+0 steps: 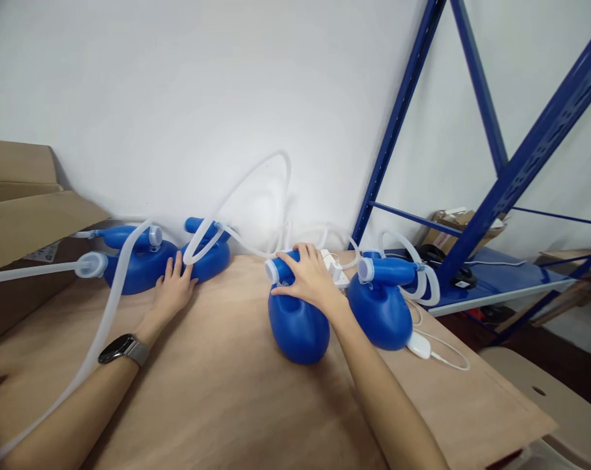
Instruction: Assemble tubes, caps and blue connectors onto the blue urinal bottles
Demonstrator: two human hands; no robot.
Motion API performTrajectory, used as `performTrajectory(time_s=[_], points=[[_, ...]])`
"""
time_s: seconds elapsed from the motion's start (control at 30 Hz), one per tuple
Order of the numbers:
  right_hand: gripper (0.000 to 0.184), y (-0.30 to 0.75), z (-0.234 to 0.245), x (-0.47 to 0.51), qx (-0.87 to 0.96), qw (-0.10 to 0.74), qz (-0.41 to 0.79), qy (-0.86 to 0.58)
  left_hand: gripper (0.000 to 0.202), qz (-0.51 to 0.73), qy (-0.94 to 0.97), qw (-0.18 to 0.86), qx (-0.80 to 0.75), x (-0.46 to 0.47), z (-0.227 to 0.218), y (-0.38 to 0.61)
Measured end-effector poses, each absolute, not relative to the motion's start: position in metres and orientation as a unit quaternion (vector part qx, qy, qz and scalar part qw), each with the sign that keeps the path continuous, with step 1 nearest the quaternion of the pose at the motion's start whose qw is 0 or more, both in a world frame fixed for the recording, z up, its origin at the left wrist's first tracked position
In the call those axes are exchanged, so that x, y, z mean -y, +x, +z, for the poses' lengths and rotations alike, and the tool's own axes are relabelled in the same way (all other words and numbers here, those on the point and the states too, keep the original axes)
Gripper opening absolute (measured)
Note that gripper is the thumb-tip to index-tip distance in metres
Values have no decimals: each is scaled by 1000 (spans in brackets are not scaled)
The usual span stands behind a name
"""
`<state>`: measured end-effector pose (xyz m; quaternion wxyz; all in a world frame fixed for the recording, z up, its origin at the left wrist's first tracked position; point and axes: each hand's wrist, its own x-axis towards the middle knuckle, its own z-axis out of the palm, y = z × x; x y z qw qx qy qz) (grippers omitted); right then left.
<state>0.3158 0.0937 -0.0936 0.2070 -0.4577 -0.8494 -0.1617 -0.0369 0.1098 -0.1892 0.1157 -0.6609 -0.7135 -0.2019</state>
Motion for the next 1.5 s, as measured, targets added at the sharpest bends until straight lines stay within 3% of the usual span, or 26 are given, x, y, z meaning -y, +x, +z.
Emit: performTrajectory(time_s=[0.13, 0.27, 0.47, 0.53, 0.67, 0.83, 0.97, 1.17, 1.3, 1.5], points=[[85, 301, -91, -82, 871, 211, -137, -422, 69, -160, -634, 7, 756, -96, -156, -27], [81, 289, -92, -74, 884, 218, -127, -394, 65, -113, -685, -156, 703, -71, -109, -5], [87, 271, -73, -49, 898, 159, -119, -393, 73, -206, -689, -438, 539, -23, -60, 46], [84, 266, -64, -42, 902, 128, -120, -393, 64, -227, -680, -441, 540, -16, -57, 58], [77, 256, -57, -36, 905, 92, -111, -400, 37, -250, -716, -341, 556, -18, -67, 67], [68, 243, -66, -31, 898, 135, -48, -416, 8, -279, -739, -259, 556, -31, -78, 63], [70, 232, -72, -25, 871, 163, -35, -462, 26, -292, -706, -287, 577, -39, -80, 59], [71, 224, -70, -21, 863, 142, -53, -482, 30, -342, -655, -337, 583, -42, -91, 60], [76, 228, -73, -21, 861, 196, -18, -468, 30, -364, -615, -394, 578, -45, -95, 53], [67, 230, -73, -23, 871, 209, 9, -445, 35, -276, -628, -467, 558, -41, -76, 23]])
